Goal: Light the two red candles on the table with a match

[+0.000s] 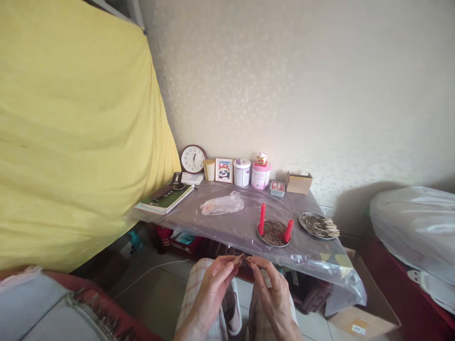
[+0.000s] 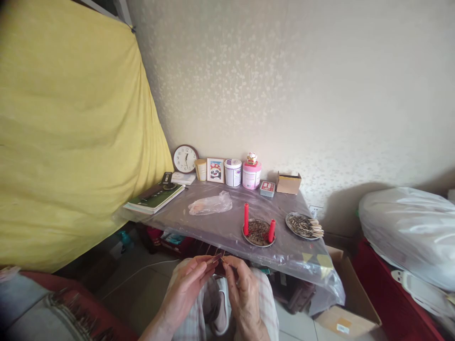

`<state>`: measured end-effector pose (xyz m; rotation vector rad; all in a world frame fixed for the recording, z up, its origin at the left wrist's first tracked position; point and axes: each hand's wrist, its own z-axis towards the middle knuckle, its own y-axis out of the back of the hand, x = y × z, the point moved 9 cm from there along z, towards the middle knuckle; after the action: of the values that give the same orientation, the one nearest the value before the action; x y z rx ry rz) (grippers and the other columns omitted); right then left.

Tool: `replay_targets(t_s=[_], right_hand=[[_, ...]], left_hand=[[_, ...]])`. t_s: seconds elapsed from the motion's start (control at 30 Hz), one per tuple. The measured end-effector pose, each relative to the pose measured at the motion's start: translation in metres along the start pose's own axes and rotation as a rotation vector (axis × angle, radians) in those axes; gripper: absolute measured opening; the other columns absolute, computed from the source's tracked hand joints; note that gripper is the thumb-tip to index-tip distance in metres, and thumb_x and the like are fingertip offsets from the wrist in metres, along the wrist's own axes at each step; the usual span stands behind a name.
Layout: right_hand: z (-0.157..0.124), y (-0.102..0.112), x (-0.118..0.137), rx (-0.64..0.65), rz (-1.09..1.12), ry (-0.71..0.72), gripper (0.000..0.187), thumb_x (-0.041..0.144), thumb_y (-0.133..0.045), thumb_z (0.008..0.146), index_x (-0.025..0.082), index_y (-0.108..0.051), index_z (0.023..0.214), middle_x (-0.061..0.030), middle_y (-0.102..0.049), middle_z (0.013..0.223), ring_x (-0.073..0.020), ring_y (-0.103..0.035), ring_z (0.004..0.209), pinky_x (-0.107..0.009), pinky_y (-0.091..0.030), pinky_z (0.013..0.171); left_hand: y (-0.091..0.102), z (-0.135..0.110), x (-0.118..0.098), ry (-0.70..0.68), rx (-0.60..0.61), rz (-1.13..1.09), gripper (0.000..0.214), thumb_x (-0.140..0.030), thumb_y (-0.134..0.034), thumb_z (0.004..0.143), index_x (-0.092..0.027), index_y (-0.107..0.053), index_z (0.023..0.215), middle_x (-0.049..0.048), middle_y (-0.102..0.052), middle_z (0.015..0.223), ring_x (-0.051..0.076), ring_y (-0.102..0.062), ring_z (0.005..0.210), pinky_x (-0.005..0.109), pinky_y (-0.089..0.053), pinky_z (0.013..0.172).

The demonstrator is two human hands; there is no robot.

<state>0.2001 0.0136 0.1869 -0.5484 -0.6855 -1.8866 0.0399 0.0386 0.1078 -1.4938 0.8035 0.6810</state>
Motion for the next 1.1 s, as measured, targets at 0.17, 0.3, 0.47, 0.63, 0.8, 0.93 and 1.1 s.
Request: replay_targets(t_s=[0.17,0.3,0.47,0.63,0.8,0.93,1.1], right_hand=[[0.0,0.001,0.002,-0.017,-0.014,0.018,0.012,0.021,-0.064,0.098,0.027,-0.074,0.099,0.0031,-0.083,0.086,-0.0123,-0.08,0.072,-0.013,-0.062,0.068],[0.0,0.0,0.002,-0.012,-0.019,0.035,0.011,0.021,-0.064,0.098,0.028,-0.073,0.1,0.0035,-0.082,0.085,-0.0116,-0.08,0.072,-0.012,-0.062,0.068],[0.0,0.0,0.0,-0.005,-0.011,0.037,0.012,0.02,-0.064,0.098,0.027,-0.073,0.1,0.0034,-0.081,0.084,-0.0112,-0.08,0.072,-0.012,-0.062,0.068],[0.0,0.001,0.002,-0.02,-0.011,0.052,0.012,0.019,-0.064,0.098,0.027,-0.073,0.099,0.003,-0.082,0.084,-0.0112,-0.08,0.071,-0.012,-0.062,0.068],[0.0,0.0,0.002,-0.012,-0.022,0.051,0.013,0.018,-0.063,0.098,0.026,-0.073,0.098,0.0034,-0.082,0.083,-0.0108,-0.08,0.07,-0.011,-0.061,0.068],[0.0,0.002,0.001,-0.031,-0.059,0.067,0.014,0.016,-0.063,0.097,0.026,-0.073,0.098,0.0027,-0.082,0.084,-0.0111,-0.08,0.071,-0.012,-0.061,0.068],[0.003,0.011,0.005,-0.1,-0.093,0.063,0.012,0.019,-0.064,0.097,0.027,-0.072,0.096,0.001,-0.08,0.083,-0.0138,-0.079,0.071,-0.017,-0.062,0.067]], left_hand=[[0.001,0.0,0.002,0.017,-0.008,-0.008,0.028,-0.039,-0.088,0.075,-0.019,-0.083,0.093,0.01,-0.082,0.102,0.026,-0.07,0.104,0.035,-0.053,0.096],[-0.002,-0.001,0.002,0.021,0.007,-0.002,0.028,-0.039,-0.087,0.075,-0.018,-0.083,0.094,0.0106,-0.082,0.103,0.026,-0.07,0.105,0.035,-0.052,0.098],[-0.005,-0.001,-0.001,0.008,0.017,0.012,0.03,-0.04,-0.088,0.074,-0.018,-0.083,0.094,0.0111,-0.082,0.103,0.028,-0.07,0.106,0.037,-0.051,0.1],[-0.005,-0.001,-0.001,-0.003,0.031,0.038,0.03,-0.04,-0.085,0.077,-0.018,-0.083,0.097,0.0113,-0.082,0.107,0.028,-0.069,0.11,0.037,-0.05,0.102],[-0.002,-0.001,0.0,0.0,0.014,0.032,0.03,-0.042,-0.087,0.076,-0.018,-0.082,0.095,0.0103,-0.082,0.105,0.027,-0.07,0.105,0.035,-0.052,0.098],[-0.002,0.0,0.002,0.013,0.005,-0.01,0.031,-0.041,-0.089,0.074,-0.018,-0.082,0.094,0.0101,-0.082,0.103,0.026,-0.071,0.106,0.035,-0.053,0.098],[0.003,0.003,0.0,-0.01,-0.047,-0.042,0.028,-0.037,-0.091,0.072,-0.019,-0.081,0.09,0.0087,-0.082,0.098,0.026,-0.073,0.1,0.035,-0.054,0.094]])
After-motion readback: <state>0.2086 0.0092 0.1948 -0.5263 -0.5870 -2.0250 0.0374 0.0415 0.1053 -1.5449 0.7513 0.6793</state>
